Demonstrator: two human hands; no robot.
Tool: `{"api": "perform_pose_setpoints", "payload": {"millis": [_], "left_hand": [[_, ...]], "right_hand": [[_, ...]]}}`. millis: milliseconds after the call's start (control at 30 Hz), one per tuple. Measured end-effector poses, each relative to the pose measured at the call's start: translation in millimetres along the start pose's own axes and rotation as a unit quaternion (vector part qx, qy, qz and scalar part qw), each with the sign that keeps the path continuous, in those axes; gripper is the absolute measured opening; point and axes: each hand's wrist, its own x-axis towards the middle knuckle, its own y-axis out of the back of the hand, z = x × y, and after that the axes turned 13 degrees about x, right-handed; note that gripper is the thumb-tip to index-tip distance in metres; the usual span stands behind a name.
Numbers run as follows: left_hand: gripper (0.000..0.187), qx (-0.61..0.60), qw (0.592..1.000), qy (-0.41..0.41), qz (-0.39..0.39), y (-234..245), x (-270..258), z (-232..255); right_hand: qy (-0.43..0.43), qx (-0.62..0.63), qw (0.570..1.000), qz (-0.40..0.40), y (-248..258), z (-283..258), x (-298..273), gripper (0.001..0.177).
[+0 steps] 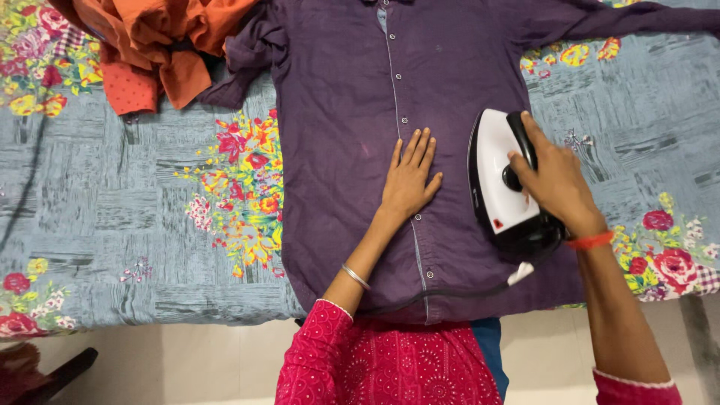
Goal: The person unfolds a purple shirt on a floral bedsheet and smooths it out. They then use an iron to press the shirt's body and sleeves, moving the iron back and forth to remove wrinkles.
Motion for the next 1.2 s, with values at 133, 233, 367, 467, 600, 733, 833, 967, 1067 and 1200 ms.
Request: {"api": "perform_pose_setpoints", "payload": {"millis": [133,233,367,467,600,733,833,967,1067,1200], "left_hand": [[0.072,-0.045,0.999,0.005,-0.002,-2.6,1.0,-1.4],[0.072,-0.063,0.998,0.003,-0.006,-2.7,1.4,-2.5],[0.073,-0.009,1.000,-0.007,-0.010,-0.6,0.0,-1.0],[0.075,-0.001,1.000,-0.007,-0.022,1.9,-0.1,-0.6],[0.069,-0.219,0.975,0.038,0.002,5.2,-0.7,-10.1],[0.074,-0.527,0.830,0.167,0.076,5.8,-5.5,-28.8],[0.076,-0.653,0.720,0.218,0.084,1.5,-3.9,-37.2],[0.075,-0.648,0.727,0.207,0.094,-2.5,-4.5,-37.3],[0.072,-0.642,0.734,0.191,0.108,-1.2,-4.4,-36.2],[0.069,-0.641,0.738,0.176,0.121,5.2,-6.2,-35.4]], "right_hand": [[-0.024,0.018,0.999,-0.022,-4.7,-14.9,-31.0,0.070],[-0.090,0.023,0.995,-0.023,-9.1,-27.3,-33.0,0.068],[-0.037,-0.020,0.999,0.006,-10.7,-32.6,-12.3,0.066],[-0.065,0.048,0.997,-0.003,-12.2,-32.6,1.8,0.066],[-0.014,0.054,0.998,-0.017,-14.4,-40.5,-12.2,0.070],[-0.086,0.084,0.991,-0.052,-24.3,-57.2,-44.4,0.072],[-0.065,0.043,0.996,-0.049,-30.2,-65.6,-35.0,0.070],[-0.022,0.071,0.997,-0.035,-33.8,-70.9,-0.8,0.067],[-0.029,0.082,0.995,-0.052,-35.1,-74.9,12.4,0.066],[-0.008,0.025,0.998,-0.051,-38.9,-79.1,-9.5,0.068]]}}
